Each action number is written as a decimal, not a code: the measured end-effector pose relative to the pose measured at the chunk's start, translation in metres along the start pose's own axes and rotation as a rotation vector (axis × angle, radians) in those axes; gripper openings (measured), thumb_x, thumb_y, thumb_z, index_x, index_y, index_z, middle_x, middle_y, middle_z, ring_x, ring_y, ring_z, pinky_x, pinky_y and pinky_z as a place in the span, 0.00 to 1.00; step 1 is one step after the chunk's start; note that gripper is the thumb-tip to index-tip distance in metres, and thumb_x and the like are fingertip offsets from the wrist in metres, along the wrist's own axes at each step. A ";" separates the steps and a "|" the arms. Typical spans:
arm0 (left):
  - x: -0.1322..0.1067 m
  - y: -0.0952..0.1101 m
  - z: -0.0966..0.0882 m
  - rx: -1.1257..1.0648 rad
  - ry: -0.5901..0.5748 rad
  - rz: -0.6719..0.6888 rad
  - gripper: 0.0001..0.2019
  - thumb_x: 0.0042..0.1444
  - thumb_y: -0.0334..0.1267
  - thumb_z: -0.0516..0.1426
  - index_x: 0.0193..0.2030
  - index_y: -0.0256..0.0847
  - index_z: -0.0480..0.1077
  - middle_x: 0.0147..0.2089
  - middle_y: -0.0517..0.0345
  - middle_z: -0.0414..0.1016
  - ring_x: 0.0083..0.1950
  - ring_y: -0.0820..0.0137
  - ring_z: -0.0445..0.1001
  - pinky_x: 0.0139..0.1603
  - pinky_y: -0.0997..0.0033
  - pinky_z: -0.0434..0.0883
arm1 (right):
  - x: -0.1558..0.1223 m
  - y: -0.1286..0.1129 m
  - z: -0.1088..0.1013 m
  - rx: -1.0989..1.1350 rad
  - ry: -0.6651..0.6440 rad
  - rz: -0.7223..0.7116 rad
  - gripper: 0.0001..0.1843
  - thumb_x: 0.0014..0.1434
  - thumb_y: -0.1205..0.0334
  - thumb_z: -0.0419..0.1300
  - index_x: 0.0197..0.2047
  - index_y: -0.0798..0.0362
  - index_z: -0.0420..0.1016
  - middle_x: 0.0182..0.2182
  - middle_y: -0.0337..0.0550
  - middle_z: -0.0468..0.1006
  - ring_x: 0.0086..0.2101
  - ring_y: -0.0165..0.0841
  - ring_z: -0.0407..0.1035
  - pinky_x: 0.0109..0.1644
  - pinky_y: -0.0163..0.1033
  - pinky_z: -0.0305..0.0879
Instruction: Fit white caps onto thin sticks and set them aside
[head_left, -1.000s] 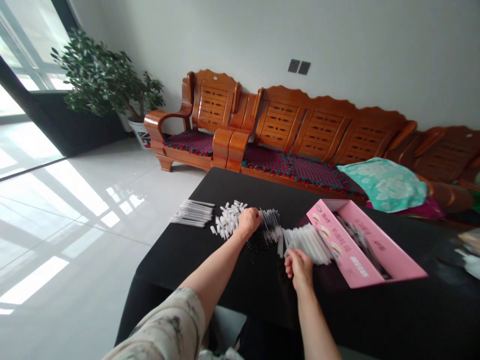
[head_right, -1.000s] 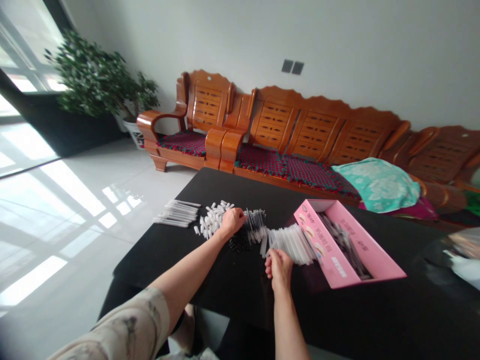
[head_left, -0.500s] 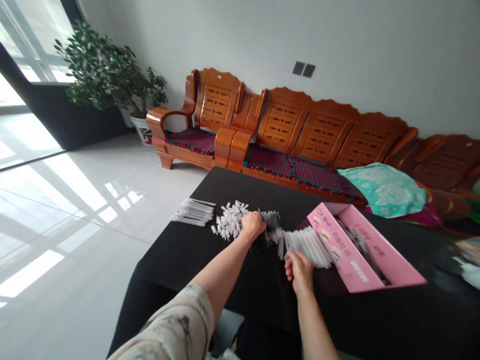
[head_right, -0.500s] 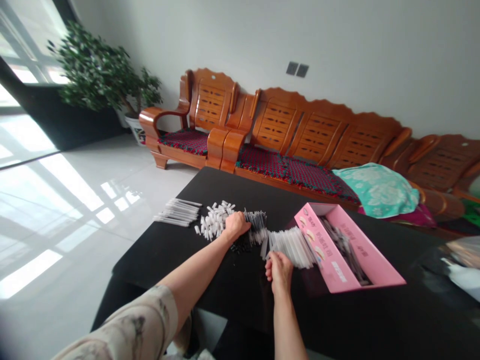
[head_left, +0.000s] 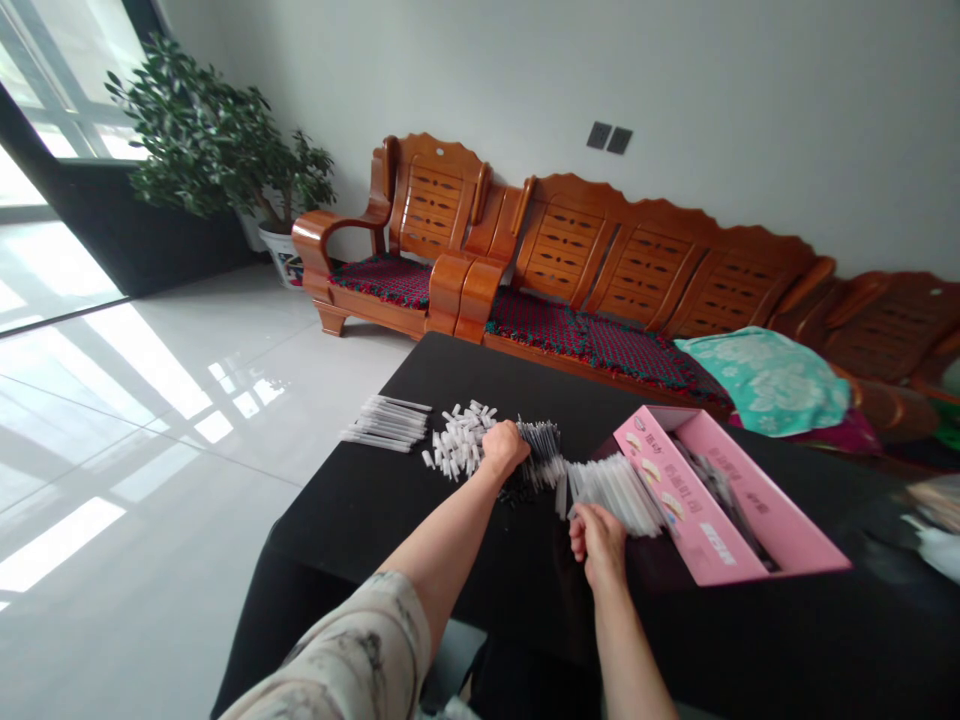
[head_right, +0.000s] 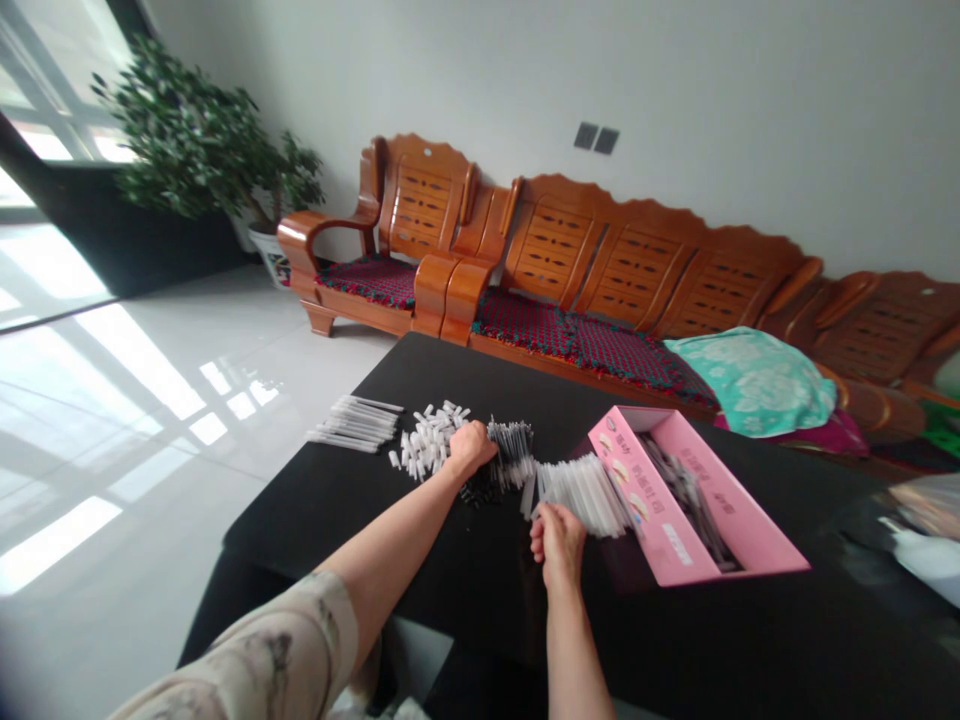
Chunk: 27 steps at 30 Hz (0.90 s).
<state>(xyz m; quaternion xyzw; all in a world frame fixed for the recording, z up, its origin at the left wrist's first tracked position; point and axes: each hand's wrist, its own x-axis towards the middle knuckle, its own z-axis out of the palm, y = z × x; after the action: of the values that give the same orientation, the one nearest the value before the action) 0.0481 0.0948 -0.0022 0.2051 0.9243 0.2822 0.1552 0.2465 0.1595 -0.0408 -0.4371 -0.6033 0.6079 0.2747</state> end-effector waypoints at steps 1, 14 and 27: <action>0.001 -0.001 0.000 -0.018 0.003 -0.004 0.16 0.51 0.34 0.58 0.46 0.31 0.76 0.47 0.34 0.79 0.50 0.54 0.78 0.48 0.66 0.73 | 0.000 0.000 0.000 0.000 0.000 -0.002 0.14 0.46 0.52 0.63 0.24 0.53 0.68 0.11 0.32 0.67 0.09 0.24 0.56 0.08 0.27 0.45; 0.003 -0.021 -0.016 -0.541 -0.063 0.021 0.05 0.48 0.33 0.59 0.25 0.35 0.74 0.25 0.49 0.77 0.29 0.64 0.78 0.33 0.70 0.72 | -0.007 -0.023 0.001 0.291 -0.082 0.019 0.14 0.42 0.56 0.68 0.22 0.56 0.71 0.17 0.41 0.76 0.13 0.27 0.64 0.10 0.28 0.51; -0.042 -0.067 -0.034 -1.299 -0.071 -0.007 0.08 0.45 0.34 0.61 0.29 0.37 0.65 0.22 0.56 0.74 0.22 0.71 0.74 0.23 0.76 0.71 | -0.018 -0.034 0.057 0.666 -0.354 0.148 0.19 0.38 0.66 0.74 0.37 0.57 0.79 0.26 0.45 0.82 0.21 0.29 0.73 0.21 0.30 0.69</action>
<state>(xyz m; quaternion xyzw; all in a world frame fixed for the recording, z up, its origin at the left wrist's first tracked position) 0.0510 0.0087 -0.0073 0.0756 0.5605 0.7762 0.2788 0.1988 0.1196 -0.0103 -0.2544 -0.3779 0.8548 0.2486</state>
